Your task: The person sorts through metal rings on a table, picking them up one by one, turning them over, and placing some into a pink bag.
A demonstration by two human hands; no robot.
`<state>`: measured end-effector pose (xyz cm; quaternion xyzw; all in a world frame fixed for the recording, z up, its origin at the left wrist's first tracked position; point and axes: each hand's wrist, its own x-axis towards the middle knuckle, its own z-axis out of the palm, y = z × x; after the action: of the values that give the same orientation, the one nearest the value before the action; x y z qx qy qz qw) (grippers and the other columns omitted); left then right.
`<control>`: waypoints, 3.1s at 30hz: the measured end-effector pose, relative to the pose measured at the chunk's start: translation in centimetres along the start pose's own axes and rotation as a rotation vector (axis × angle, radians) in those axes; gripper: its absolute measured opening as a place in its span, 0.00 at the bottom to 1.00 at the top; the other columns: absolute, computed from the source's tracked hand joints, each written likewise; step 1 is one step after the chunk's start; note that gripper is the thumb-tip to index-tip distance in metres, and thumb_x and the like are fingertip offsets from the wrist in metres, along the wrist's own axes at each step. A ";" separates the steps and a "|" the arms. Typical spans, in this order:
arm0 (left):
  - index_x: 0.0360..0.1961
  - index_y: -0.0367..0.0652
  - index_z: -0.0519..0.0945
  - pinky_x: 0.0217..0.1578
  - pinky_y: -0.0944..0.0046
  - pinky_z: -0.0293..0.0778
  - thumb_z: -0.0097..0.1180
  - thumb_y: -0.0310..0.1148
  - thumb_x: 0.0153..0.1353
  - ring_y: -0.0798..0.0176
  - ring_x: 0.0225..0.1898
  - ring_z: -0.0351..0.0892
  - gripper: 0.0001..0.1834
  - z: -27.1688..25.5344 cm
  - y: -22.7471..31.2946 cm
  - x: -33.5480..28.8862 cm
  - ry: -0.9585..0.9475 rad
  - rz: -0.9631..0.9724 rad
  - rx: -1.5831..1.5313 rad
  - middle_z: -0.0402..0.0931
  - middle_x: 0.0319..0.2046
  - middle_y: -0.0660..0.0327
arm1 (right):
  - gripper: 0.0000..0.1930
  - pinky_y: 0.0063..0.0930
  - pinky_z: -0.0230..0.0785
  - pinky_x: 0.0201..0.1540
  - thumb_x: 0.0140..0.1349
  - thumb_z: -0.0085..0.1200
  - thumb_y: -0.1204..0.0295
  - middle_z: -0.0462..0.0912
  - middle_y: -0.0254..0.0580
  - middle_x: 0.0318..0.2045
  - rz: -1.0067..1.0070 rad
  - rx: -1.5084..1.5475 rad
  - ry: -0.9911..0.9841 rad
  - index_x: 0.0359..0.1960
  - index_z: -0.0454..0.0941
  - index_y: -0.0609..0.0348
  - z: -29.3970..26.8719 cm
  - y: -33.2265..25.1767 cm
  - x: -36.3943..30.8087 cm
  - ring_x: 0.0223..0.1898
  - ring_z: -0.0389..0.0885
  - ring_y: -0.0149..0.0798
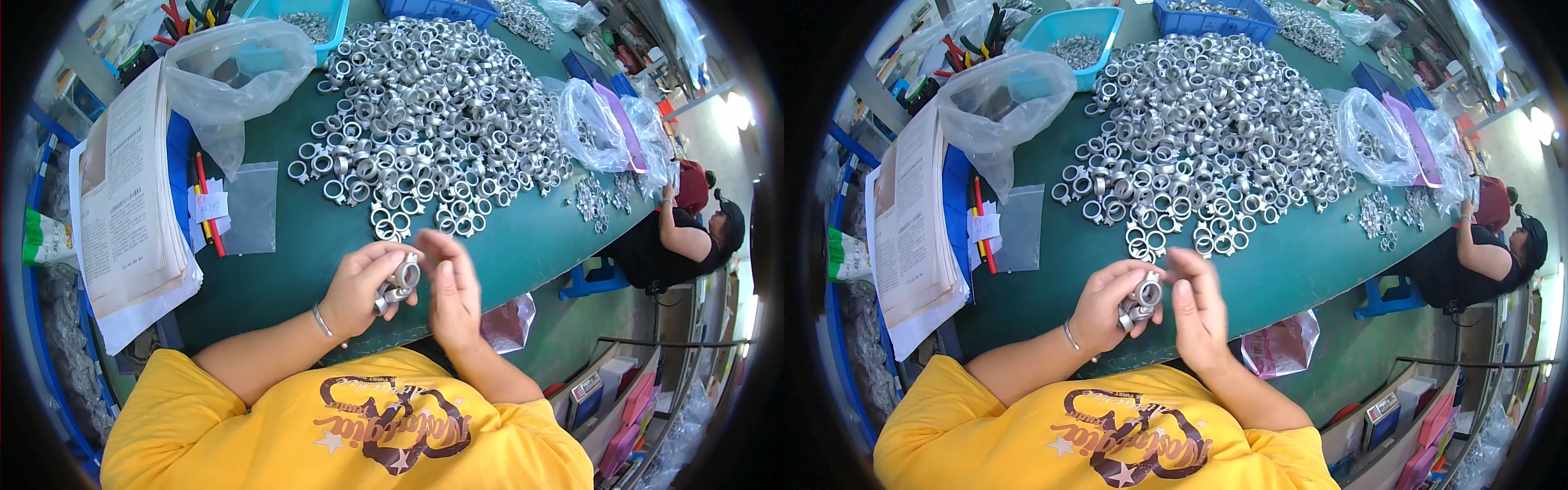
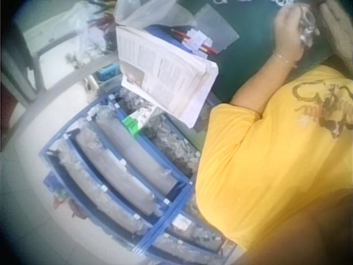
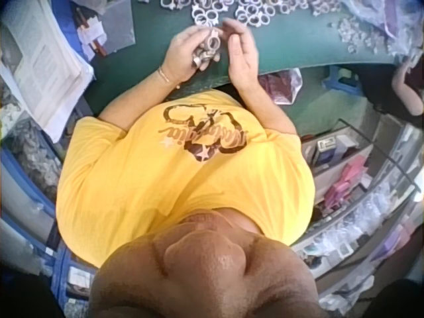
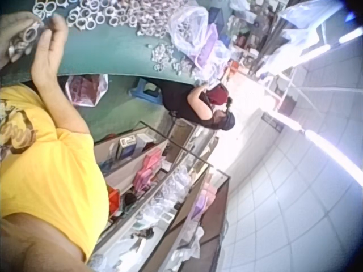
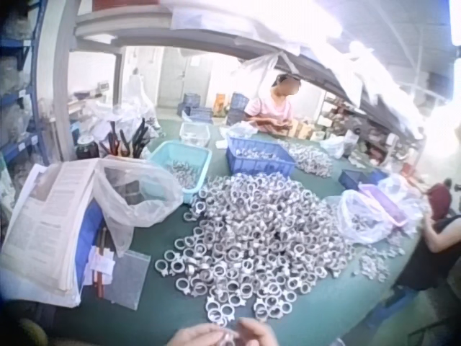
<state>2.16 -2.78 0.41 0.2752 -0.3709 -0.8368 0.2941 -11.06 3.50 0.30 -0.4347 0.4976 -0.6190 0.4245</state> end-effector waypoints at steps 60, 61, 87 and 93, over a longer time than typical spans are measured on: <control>0.38 0.33 0.75 0.33 0.73 0.73 0.53 0.28 0.58 0.71 0.32 0.75 0.10 -0.9 -1.6 0.9 0.029 0.066 -0.013 0.76 0.33 0.60 | 0.28 0.24 0.70 0.38 0.43 0.63 0.83 0.75 0.45 0.41 -0.399 -0.118 0.073 0.47 0.63 0.62 -1.1 2.2 1.2 0.38 0.75 0.35; 0.38 0.33 0.74 0.34 0.73 0.73 0.52 0.28 0.59 0.70 0.33 0.75 0.09 -0.9 -1.6 0.9 0.018 0.049 -0.065 0.76 0.33 0.60 | 0.30 0.24 0.70 0.39 0.44 0.63 0.83 0.75 0.47 0.40 -0.408 -0.197 0.065 0.49 0.60 0.62 -1.4 2.2 1.3 0.37 0.76 0.34; 0.42 0.34 0.75 0.36 0.73 0.73 0.50 0.28 0.60 0.71 0.34 0.76 0.11 0.0 -0.6 0.9 0.010 -0.026 -0.136 0.77 0.36 0.60 | 0.27 0.19 0.67 0.36 0.43 0.63 0.84 0.75 0.46 0.38 -0.440 -0.205 0.094 0.44 0.61 0.60 -1.7 2.4 0.9 0.32 0.71 0.28; 0.35 0.35 0.77 0.37 0.74 0.72 0.57 0.23 0.53 0.70 0.36 0.73 0.07 -0.8 -1.7 0.9 0.011 0.340 0.211 0.71 0.38 0.60 | 0.27 0.20 0.67 0.37 0.46 0.61 0.81 0.75 0.45 0.40 -0.337 -0.169 0.047 0.49 0.65 0.65 -1.6 1.8 1.4 0.38 0.74 0.33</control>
<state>1.57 -2.84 -1.63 0.2423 -0.4962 -0.7300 0.4027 -12.80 2.32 -1.47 -0.5312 0.4778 -0.6474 0.2652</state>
